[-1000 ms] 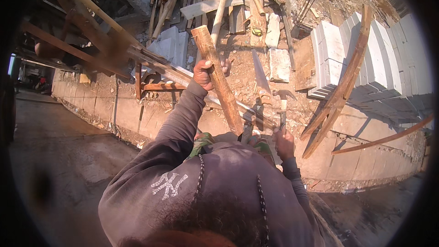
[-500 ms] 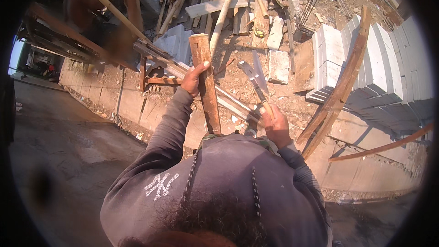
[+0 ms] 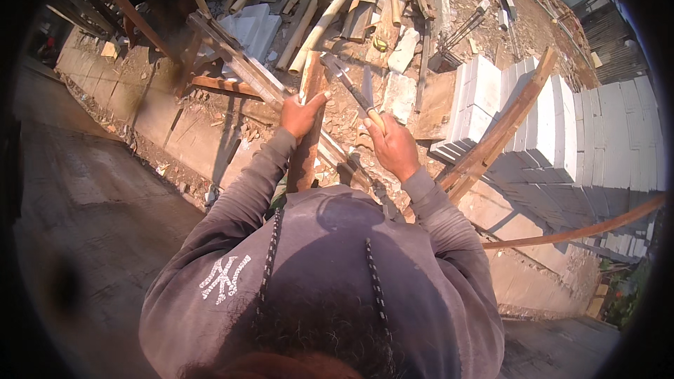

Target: The person hammers nails into wood planks and uses a hand saw to cut wood while assembling a frame on a construction site.

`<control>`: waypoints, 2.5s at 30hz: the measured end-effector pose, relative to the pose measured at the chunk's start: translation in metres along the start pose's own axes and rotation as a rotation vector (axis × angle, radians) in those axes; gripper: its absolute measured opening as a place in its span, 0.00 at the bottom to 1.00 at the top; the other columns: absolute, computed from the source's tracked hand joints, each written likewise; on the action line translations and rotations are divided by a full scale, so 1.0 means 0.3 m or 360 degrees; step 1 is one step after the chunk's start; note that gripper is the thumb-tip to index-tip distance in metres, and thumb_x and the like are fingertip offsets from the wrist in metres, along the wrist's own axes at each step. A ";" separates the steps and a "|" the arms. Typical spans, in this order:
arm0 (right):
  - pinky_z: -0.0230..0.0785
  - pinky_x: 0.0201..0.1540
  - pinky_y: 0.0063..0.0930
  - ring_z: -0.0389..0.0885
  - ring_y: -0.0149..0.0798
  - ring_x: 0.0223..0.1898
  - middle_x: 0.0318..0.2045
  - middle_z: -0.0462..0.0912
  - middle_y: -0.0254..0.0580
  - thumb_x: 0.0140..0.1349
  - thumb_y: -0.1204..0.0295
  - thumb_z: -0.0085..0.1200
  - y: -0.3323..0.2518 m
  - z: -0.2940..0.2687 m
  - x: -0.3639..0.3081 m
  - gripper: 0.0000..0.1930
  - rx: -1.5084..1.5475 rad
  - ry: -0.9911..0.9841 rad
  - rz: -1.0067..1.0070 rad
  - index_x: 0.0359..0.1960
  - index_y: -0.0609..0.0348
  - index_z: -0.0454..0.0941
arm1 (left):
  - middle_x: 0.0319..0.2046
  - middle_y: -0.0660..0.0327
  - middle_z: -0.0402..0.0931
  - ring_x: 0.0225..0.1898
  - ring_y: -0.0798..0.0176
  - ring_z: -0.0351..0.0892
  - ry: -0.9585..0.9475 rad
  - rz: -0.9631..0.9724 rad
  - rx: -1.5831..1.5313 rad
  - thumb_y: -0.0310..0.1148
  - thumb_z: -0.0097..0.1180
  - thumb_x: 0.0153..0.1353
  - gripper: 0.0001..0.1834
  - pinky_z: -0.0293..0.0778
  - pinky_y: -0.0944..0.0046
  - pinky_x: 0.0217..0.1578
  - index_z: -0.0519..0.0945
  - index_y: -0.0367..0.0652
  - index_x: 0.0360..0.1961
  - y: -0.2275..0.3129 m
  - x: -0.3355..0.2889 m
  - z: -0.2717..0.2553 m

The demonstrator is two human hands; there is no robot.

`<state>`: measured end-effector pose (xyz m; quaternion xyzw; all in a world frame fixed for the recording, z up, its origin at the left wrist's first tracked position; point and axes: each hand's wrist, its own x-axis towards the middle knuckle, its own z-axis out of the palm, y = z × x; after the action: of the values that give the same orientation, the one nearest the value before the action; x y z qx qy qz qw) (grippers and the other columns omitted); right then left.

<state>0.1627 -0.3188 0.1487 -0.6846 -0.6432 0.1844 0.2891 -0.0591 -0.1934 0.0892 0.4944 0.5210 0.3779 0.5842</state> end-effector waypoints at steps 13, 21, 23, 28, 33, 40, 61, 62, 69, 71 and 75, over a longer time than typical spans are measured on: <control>0.72 0.31 0.41 0.83 0.57 0.32 0.36 0.83 0.56 0.76 0.63 0.58 -0.153 -0.035 0.022 0.13 -0.0470 -0.0224 0.0186 0.45 0.63 0.80 | 0.44 0.38 0.87 0.48 0.46 0.88 0.0192 -0.0066 0.0468 0.57 0.70 0.58 0.40 0.80 0.53 0.52 0.84 0.25 0.51 0.027 -0.068 -0.084; 0.72 0.34 0.41 0.81 0.55 0.32 0.36 0.82 0.53 0.75 0.64 0.59 -0.187 -0.036 -0.078 0.12 0.0435 0.0287 -0.0373 0.44 0.61 0.82 | 0.44 0.40 0.87 0.48 0.46 0.88 0.0186 0.0059 0.0517 0.55 0.68 0.60 0.36 0.80 0.52 0.52 0.84 0.28 0.52 -0.092 -0.024 -0.087; 0.72 0.33 0.41 0.82 0.55 0.31 0.35 0.83 0.55 0.76 0.65 0.57 -0.136 -0.004 -0.070 0.11 0.0136 0.0186 -0.0317 0.41 0.61 0.81 | 0.44 0.44 0.89 0.45 0.50 0.89 0.0178 0.0075 0.0551 0.52 0.68 0.62 0.33 0.81 0.55 0.50 0.85 0.28 0.51 -0.087 -0.042 -0.072; 0.72 0.34 0.37 0.79 0.51 0.28 0.33 0.83 0.52 0.77 0.69 0.51 -0.200 -0.055 -0.056 0.11 -0.0025 0.0120 0.0053 0.44 0.64 0.83 | 0.39 0.45 0.89 0.42 0.49 0.89 0.0148 0.0085 0.0375 0.52 0.68 0.61 0.31 0.81 0.54 0.48 0.86 0.30 0.48 -0.030 -0.018 -0.098; 0.66 0.31 0.38 0.73 0.47 0.27 0.26 0.75 0.48 0.78 0.61 0.52 -0.174 -0.017 -0.071 0.17 0.0043 0.0368 -0.0269 0.35 0.64 0.76 | 0.36 0.50 0.89 0.37 0.51 0.89 0.0199 0.0161 0.0421 0.50 0.68 0.61 0.27 0.81 0.54 0.45 0.88 0.35 0.47 -0.028 -0.069 -0.076; 0.72 0.33 0.38 0.78 0.53 0.27 0.29 0.78 0.52 0.78 0.66 0.54 -0.207 -0.079 -0.070 0.11 0.0096 0.0240 -0.0143 0.43 0.61 0.83 | 0.35 0.50 0.89 0.38 0.51 0.89 0.0189 0.0099 0.0430 0.51 0.68 0.60 0.26 0.81 0.54 0.45 0.88 0.37 0.45 -0.093 -0.060 -0.073; 0.72 0.33 0.43 0.80 0.61 0.29 0.30 0.81 0.59 0.77 0.56 0.55 -0.014 0.009 -0.047 0.20 0.0092 0.0134 0.0058 0.38 0.65 0.80 | 0.38 0.51 0.89 0.40 0.53 0.89 0.0141 0.0241 0.0455 0.48 0.68 0.62 0.26 0.81 0.55 0.46 0.87 0.36 0.49 -0.130 0.000 -0.093; 0.70 0.33 0.39 0.78 0.49 0.26 0.27 0.80 0.54 0.77 0.58 0.56 -0.088 -0.025 -0.063 0.20 0.0166 0.0202 -0.0046 0.41 0.67 0.81 | 0.37 0.53 0.89 0.39 0.57 0.88 0.0063 0.0134 0.0352 0.48 0.67 0.63 0.24 0.81 0.56 0.44 0.86 0.36 0.48 -0.045 -0.041 -0.102; 0.73 0.35 0.40 0.83 0.50 0.31 0.32 0.83 0.53 0.76 0.63 0.55 -0.031 0.030 -0.065 0.15 0.0162 0.0408 -0.0570 0.41 0.66 0.83 | 0.33 0.58 0.87 0.33 0.65 0.83 -0.0023 0.0201 0.0139 0.43 0.67 0.66 0.19 0.80 0.60 0.38 0.86 0.33 0.44 -0.071 -0.027 -0.075; 0.73 0.35 0.44 0.81 0.60 0.30 0.27 0.83 0.56 0.76 0.57 0.55 -0.028 0.020 -0.021 0.19 -0.0158 -0.0013 0.0317 0.41 0.65 0.84 | 0.34 0.59 0.87 0.33 0.66 0.83 -0.0030 0.0113 0.0168 0.42 0.67 0.67 0.19 0.79 0.60 0.38 0.86 0.33 0.45 -0.028 -0.041 -0.090; 0.67 0.31 0.41 0.75 0.50 0.25 0.22 0.76 0.49 0.77 0.54 0.51 -0.075 -0.053 -0.054 0.23 0.0355 0.0267 0.0150 0.38 0.66 0.80 | 0.35 0.59 0.87 0.34 0.67 0.82 -0.0010 0.0384 0.0095 0.42 0.67 0.67 0.19 0.79 0.60 0.37 0.85 0.34 0.44 -0.090 -0.028 -0.104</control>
<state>0.1534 -0.3373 0.1731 -0.6905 -0.5596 0.2103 0.4072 -0.0931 -0.2017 0.0660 0.5719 0.4668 0.4283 0.5211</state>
